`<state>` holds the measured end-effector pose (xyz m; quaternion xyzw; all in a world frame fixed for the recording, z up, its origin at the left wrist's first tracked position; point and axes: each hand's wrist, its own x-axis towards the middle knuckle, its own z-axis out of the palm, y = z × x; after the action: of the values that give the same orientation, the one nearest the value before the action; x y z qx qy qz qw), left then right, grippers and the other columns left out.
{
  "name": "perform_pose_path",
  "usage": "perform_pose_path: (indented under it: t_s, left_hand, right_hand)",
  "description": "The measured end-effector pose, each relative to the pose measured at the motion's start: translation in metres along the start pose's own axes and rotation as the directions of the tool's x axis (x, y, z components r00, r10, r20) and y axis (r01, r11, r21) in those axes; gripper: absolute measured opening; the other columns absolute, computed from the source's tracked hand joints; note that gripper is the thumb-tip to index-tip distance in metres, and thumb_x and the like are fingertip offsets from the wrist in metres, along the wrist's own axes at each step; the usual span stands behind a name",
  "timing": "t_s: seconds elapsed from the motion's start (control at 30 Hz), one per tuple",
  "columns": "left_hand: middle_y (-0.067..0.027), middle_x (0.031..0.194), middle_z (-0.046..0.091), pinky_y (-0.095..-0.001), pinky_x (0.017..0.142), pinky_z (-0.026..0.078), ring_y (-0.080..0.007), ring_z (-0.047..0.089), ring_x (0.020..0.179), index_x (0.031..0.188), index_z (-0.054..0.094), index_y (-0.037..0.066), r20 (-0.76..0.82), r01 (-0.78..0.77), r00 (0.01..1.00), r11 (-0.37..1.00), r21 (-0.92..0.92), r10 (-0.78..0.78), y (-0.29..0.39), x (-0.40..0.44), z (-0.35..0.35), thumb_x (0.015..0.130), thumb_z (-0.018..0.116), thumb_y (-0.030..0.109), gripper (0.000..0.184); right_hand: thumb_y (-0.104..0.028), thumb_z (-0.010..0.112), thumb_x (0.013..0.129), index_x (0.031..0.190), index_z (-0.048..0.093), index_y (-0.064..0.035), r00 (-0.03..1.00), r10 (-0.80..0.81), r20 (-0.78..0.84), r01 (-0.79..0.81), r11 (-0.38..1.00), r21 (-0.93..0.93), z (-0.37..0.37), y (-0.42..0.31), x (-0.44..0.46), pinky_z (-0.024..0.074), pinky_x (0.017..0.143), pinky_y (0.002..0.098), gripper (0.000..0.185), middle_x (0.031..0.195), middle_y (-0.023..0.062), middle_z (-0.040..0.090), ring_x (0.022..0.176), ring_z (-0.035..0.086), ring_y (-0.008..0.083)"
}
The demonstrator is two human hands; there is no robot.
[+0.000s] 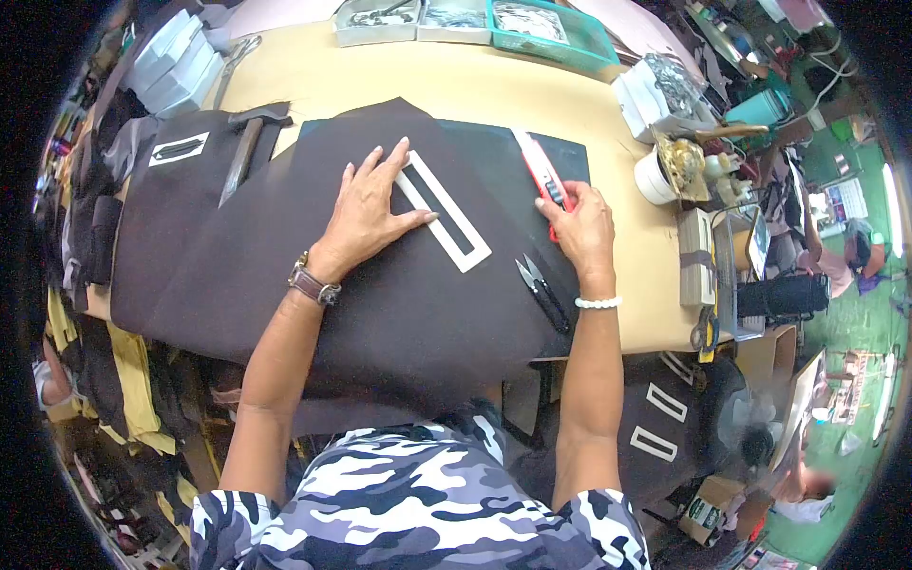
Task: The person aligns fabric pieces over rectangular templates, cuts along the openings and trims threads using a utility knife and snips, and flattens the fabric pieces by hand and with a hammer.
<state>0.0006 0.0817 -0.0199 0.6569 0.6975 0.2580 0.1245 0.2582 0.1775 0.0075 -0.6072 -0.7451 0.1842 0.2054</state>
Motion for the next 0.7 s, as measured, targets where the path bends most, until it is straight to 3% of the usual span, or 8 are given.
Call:
perform_pose_path:
  t_s: [0.07,0.17,0.23,0.27,0.3,0.37,0.53,0.7]
  left_hand:
    - [-0.0138,0.134,0.049,-0.0561,0.11,0.016,-0.0345,0.026,0.136,0.144,0.025,0.007,-0.037,-0.021,0.999,0.999,-0.034,0.02,-0.005,-0.003,0.006,0.072,0.072,0.048,0.095]
    - [-0.014,0.136,0.047,-0.0553,0.111,0.014,-0.0339,0.025,0.137,0.144,0.022,0.003,-0.061,-0.032,0.998,0.998,-0.055,0.029,-0.006,-0.004,0.006,0.071,0.073,0.048,0.1]
    - [-0.014,0.137,0.046,-0.0552,0.111,0.013,-0.0341,0.025,0.137,0.145,0.019,0.002,-0.066,-0.04,0.997,0.997,-0.063,0.035,-0.006,-0.005,0.007,0.07,0.074,0.048,0.103]
    - [-0.0141,0.137,0.045,-0.0551,0.111,0.013,-0.0339,0.025,0.137,0.145,0.018,0.002,-0.064,-0.038,0.997,0.996,-0.079,0.033,-0.006,-0.007,0.008,0.069,0.075,0.049,0.106]
    - [-0.0141,0.138,0.045,-0.0551,0.111,0.012,-0.0338,0.024,0.137,0.145,0.016,0.001,-0.065,-0.038,0.997,0.995,-0.093,0.032,-0.007,-0.008,0.008,0.067,0.075,0.05,0.109]
    - [-0.0142,0.139,0.043,-0.0549,0.111,0.011,-0.0336,0.024,0.137,0.145,0.013,0.0,-0.074,-0.05,0.996,0.992,-0.113,0.042,-0.007,-0.006,0.005,0.065,0.077,0.051,0.114]
    - [-0.0134,0.141,0.041,-0.0533,0.112,0.011,-0.0332,0.023,0.138,0.145,0.012,-0.001,-0.032,-0.012,0.999,0.99,-0.139,0.007,-0.007,-0.004,0.004,0.063,0.079,0.048,0.116]
    - [-0.0135,0.139,0.043,-0.0534,0.112,0.011,-0.0334,0.023,0.138,0.145,0.013,-0.001,-0.044,-0.014,0.999,0.989,-0.145,0.008,-0.008,-0.005,0.004,0.062,0.079,0.049,0.117]
  right_hand:
    - [-0.015,0.072,0.073,0.107,0.058,0.0047,0.998,0.046,0.04,-0.052,0.987,0.152,0.0,-0.008,-0.003,0.0488,0.073,0.0341,0.042,0.09,0.0182,0.066,0.079,0.064,0.027]
    - [-0.009,0.069,0.074,0.106,0.056,0.0034,0.998,-0.058,-0.033,0.065,0.96,0.272,0.0,-0.036,-0.029,0.0491,0.07,0.032,0.036,0.089,0.018,0.066,0.076,0.064,0.0249]
    - [-0.005,0.066,0.076,0.109,0.054,0.0023,0.975,-0.218,-0.029,0.216,0.921,0.324,0.007,-0.052,-0.049,0.0498,0.072,0.0339,0.035,0.093,0.0194,0.065,0.078,0.064,0.0253]
    - [-0.002,0.065,0.077,0.119,0.052,0.0003,0.956,-0.292,-0.034,0.279,0.864,0.418,0.015,-0.059,-0.056,0.0499,0.075,0.0364,0.044,0.096,0.0191,0.064,0.08,0.065,0.0281]
    - [0.002,0.063,0.076,0.127,0.05,-0.0035,0.914,-0.398,-0.072,0.398,0.851,0.343,0.022,-0.064,-0.061,0.0498,0.076,0.0376,0.053,0.096,0.0181,0.063,0.082,0.065,0.0311]
    - [0.004,0.062,0.075,0.13,0.05,-0.0083,0.876,-0.483,-0.016,0.457,0.818,0.35,0.031,-0.069,-0.065,0.0497,0.075,0.0377,0.058,0.094,0.0178,0.062,0.082,0.064,0.033]
    - [0.007,0.06,0.073,0.127,0.054,-0.0096,0.888,-0.46,0.025,0.434,0.854,0.287,0.037,-0.069,-0.065,0.0501,0.067,0.0362,0.057,0.089,0.0163,0.06,0.075,0.062,0.0299]
    - [0.006,0.06,0.073,0.125,0.057,-0.009,0.884,-0.467,-0.016,0.45,0.841,0.3,0.04,-0.071,-0.064,0.0505,0.068,0.0359,0.055,0.092,0.0164,0.06,0.076,0.063,0.029]
